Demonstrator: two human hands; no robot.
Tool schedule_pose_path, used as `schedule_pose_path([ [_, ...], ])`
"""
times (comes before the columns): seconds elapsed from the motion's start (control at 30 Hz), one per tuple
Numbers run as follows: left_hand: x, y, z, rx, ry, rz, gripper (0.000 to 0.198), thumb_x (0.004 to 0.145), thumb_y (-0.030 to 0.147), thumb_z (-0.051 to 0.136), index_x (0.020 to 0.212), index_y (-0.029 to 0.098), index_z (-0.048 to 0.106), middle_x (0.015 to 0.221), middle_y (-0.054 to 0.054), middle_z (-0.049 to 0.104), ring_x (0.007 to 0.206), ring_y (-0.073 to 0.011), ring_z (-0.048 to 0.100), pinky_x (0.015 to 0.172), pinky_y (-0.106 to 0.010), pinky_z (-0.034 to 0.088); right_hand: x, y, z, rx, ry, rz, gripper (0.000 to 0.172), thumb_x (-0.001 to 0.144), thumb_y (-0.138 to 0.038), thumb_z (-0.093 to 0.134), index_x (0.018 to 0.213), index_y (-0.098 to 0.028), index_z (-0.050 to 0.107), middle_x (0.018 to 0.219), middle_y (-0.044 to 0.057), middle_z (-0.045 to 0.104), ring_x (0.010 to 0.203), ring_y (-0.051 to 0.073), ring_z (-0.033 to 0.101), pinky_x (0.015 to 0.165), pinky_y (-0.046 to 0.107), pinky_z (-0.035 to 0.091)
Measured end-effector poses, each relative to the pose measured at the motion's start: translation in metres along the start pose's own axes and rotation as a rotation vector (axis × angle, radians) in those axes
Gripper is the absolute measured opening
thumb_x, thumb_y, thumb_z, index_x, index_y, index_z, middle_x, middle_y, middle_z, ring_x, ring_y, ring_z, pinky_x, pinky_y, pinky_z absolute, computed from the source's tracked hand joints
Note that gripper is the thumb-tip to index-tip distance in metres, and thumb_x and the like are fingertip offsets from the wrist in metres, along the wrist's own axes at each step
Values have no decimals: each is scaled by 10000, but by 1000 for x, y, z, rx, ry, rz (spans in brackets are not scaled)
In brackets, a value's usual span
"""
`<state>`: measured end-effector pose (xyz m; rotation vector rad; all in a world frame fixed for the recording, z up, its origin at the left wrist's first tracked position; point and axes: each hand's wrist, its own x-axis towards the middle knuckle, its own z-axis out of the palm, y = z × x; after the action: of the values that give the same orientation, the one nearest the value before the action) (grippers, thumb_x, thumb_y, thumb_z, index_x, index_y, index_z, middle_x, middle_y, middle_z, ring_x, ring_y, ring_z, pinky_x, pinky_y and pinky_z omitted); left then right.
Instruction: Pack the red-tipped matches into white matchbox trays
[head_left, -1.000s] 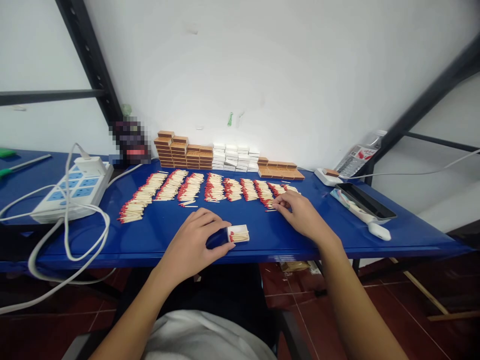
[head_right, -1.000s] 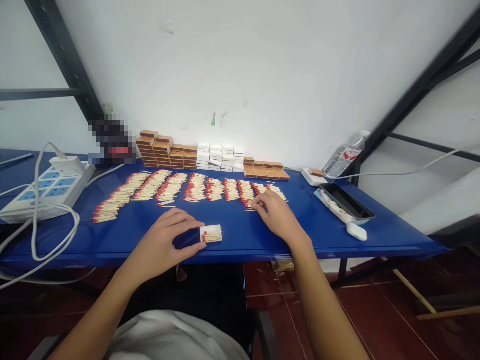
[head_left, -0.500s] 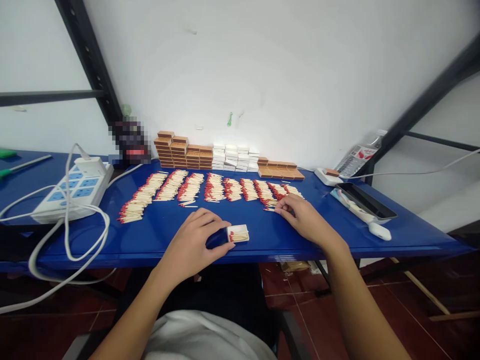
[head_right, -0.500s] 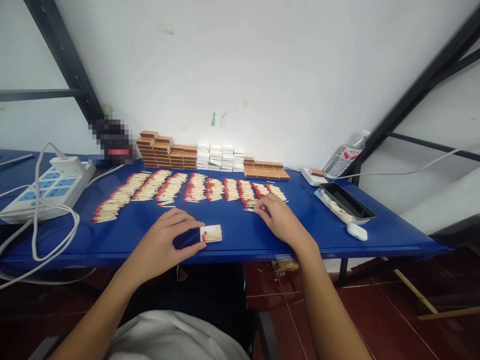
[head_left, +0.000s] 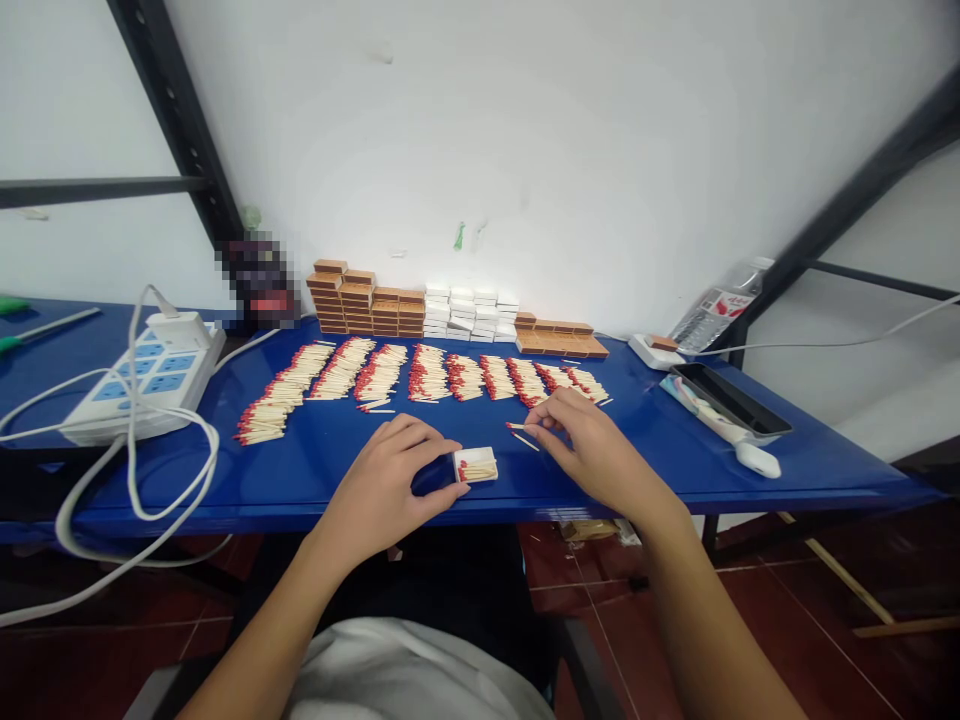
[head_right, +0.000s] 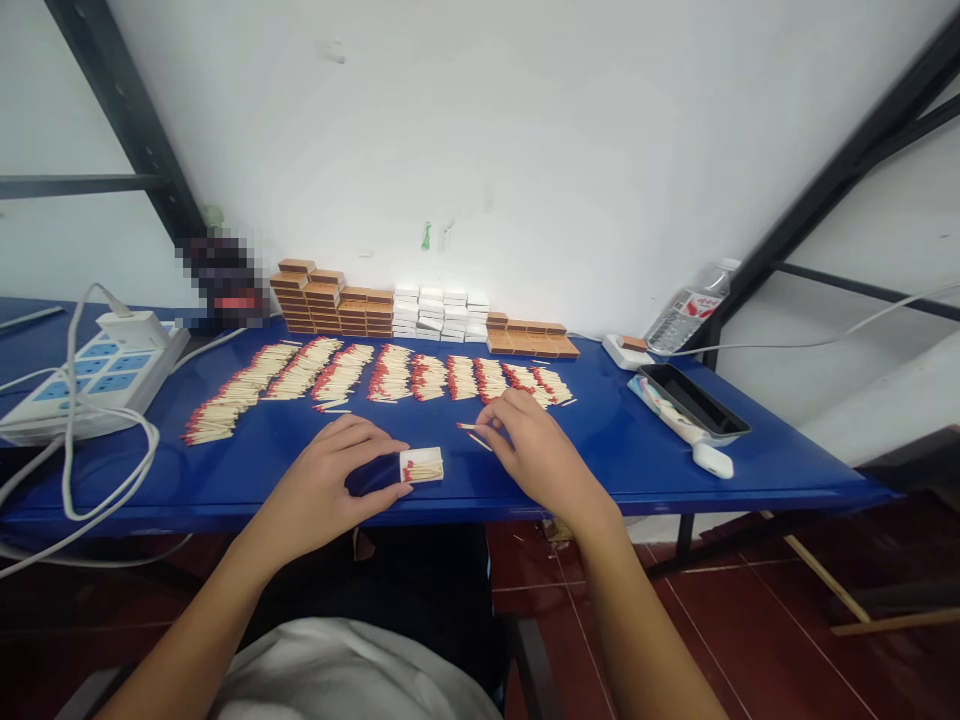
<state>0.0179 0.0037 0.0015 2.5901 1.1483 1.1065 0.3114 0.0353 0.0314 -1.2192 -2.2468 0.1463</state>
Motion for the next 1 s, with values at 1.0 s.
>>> schedule_pose_path([
  [1.0,0,1,1,2,17,15,295,963,372,813,1203,212,751,1106,-64,752,1079,-253,651,1002,-441,526,-6,-56,31,-202,-27,-207,180,1119,-184,504,998,-204,636,991,73,629,923,239,594,787,382,490],
])
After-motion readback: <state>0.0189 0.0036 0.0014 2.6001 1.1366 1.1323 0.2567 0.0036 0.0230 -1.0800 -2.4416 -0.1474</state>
